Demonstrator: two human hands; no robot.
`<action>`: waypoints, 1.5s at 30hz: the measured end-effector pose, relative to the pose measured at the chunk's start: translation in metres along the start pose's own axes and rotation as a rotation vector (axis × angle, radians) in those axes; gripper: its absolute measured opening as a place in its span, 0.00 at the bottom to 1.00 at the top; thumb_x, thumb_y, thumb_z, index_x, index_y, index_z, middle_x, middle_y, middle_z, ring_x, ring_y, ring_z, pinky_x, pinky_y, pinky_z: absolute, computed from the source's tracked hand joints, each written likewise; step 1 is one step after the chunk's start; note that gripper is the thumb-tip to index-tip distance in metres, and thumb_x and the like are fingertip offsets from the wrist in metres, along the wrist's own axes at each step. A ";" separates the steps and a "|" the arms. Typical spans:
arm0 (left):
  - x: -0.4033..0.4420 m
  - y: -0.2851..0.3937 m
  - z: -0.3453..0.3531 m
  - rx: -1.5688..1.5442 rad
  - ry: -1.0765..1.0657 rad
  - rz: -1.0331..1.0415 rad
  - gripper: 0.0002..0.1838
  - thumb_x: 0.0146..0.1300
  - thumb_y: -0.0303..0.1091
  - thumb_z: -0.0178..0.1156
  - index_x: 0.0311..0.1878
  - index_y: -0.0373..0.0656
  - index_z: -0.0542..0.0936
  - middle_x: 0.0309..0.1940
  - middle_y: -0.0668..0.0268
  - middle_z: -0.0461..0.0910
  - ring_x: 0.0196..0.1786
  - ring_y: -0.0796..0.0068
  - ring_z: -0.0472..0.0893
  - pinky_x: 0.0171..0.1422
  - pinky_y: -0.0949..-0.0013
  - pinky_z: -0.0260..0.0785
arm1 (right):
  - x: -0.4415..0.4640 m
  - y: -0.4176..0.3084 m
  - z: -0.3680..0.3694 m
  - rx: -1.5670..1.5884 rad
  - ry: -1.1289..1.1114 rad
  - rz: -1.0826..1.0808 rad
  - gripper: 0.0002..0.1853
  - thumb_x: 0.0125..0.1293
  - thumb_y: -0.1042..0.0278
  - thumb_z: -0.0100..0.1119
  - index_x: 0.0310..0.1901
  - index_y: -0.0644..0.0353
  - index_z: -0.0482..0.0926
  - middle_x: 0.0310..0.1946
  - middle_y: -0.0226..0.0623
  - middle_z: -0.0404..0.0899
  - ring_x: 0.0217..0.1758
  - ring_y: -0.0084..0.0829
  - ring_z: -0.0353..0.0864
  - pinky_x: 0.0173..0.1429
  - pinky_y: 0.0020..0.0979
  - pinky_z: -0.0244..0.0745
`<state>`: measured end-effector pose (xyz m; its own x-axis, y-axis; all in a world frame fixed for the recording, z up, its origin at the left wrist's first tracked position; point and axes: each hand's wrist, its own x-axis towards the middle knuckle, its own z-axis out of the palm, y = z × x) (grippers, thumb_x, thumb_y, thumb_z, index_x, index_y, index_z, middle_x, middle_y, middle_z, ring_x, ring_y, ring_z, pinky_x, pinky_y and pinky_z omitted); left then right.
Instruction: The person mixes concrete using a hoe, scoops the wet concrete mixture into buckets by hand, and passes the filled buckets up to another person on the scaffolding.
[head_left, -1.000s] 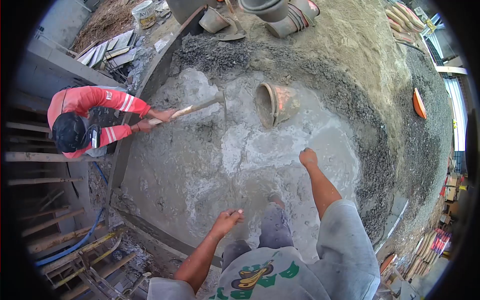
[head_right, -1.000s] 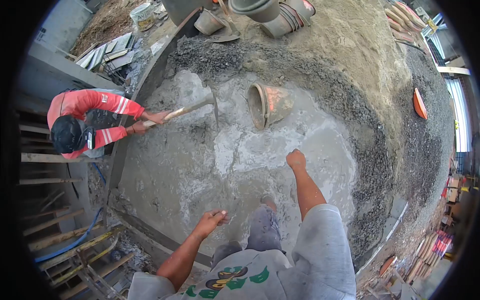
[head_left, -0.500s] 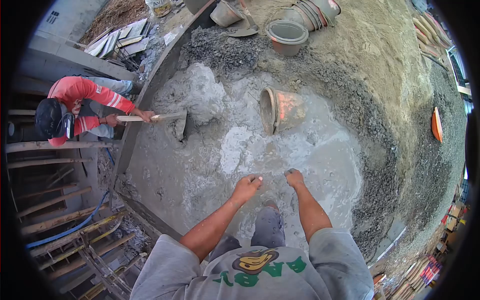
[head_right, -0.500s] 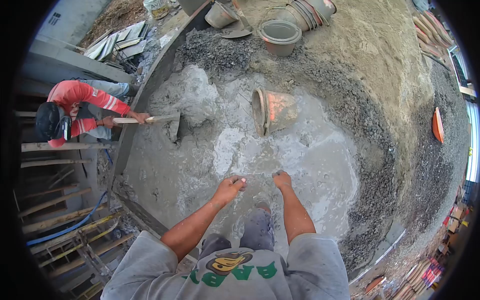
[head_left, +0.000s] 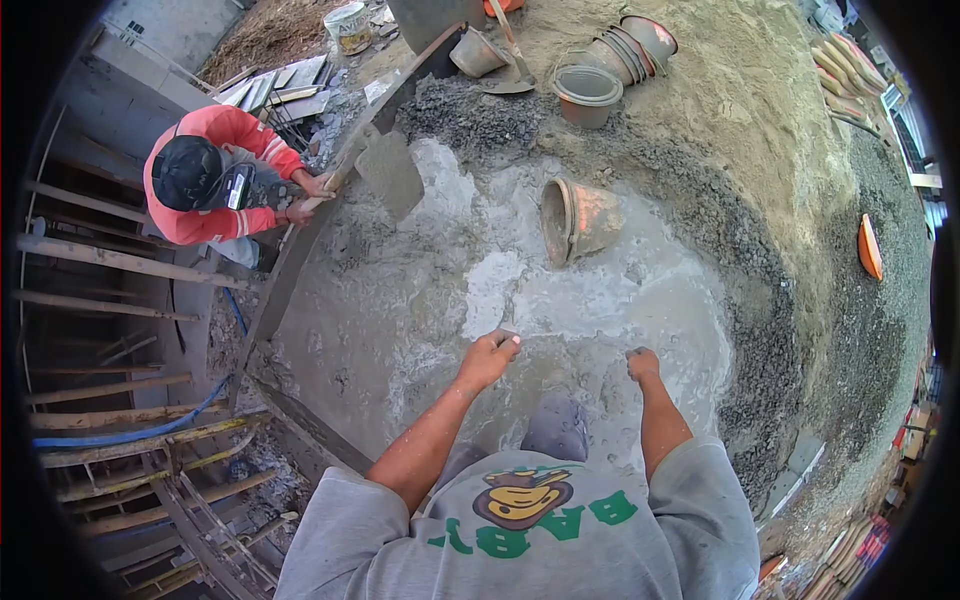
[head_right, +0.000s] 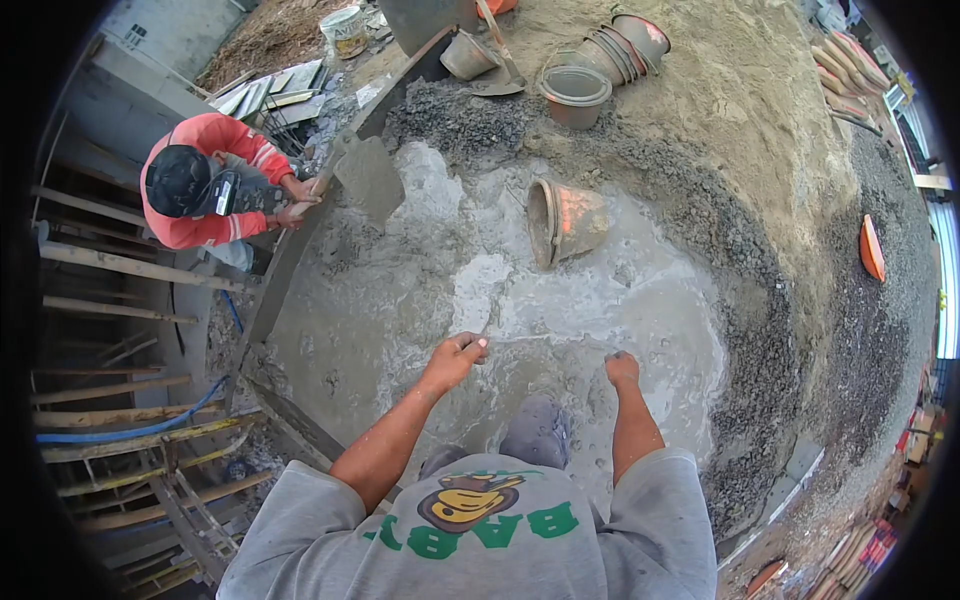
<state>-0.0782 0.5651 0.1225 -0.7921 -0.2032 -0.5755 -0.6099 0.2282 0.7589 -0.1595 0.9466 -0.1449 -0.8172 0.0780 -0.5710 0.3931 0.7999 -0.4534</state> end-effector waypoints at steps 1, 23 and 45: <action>-0.018 -0.001 -0.004 0.048 -0.013 0.018 0.20 0.62 0.46 0.55 0.45 0.39 0.80 0.33 0.59 0.82 0.39 0.68 0.80 0.46 0.65 0.70 | -0.006 0.014 0.003 0.031 0.002 0.023 0.13 0.57 0.65 0.54 0.38 0.66 0.77 0.22 0.42 0.76 0.17 0.30 0.75 0.20 0.31 0.69; -0.117 -0.167 -0.080 -0.447 0.171 -0.462 0.22 0.63 0.48 0.54 0.49 0.37 0.76 0.37 0.59 0.82 0.35 0.70 0.82 0.35 0.71 0.68 | -0.181 -0.004 -0.003 0.174 -0.170 0.306 0.14 0.58 0.65 0.55 0.42 0.64 0.78 0.26 0.39 0.77 0.20 0.29 0.75 0.24 0.30 0.72; 0.178 -0.036 0.122 -0.106 -0.171 -0.434 0.25 0.63 0.49 0.54 0.50 0.35 0.74 0.38 0.59 0.81 0.36 0.70 0.79 0.46 0.65 0.70 | -0.064 0.037 -0.069 0.414 -0.184 0.549 0.13 0.59 0.66 0.52 0.42 0.64 0.76 0.24 0.38 0.77 0.19 0.26 0.73 0.21 0.26 0.67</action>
<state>-0.1997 0.6367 -0.0441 -0.4626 -0.0963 -0.8813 -0.8865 0.0566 0.4592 -0.1215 1.0121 -0.0774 -0.3849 0.2745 -0.8812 0.8855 0.3791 -0.2687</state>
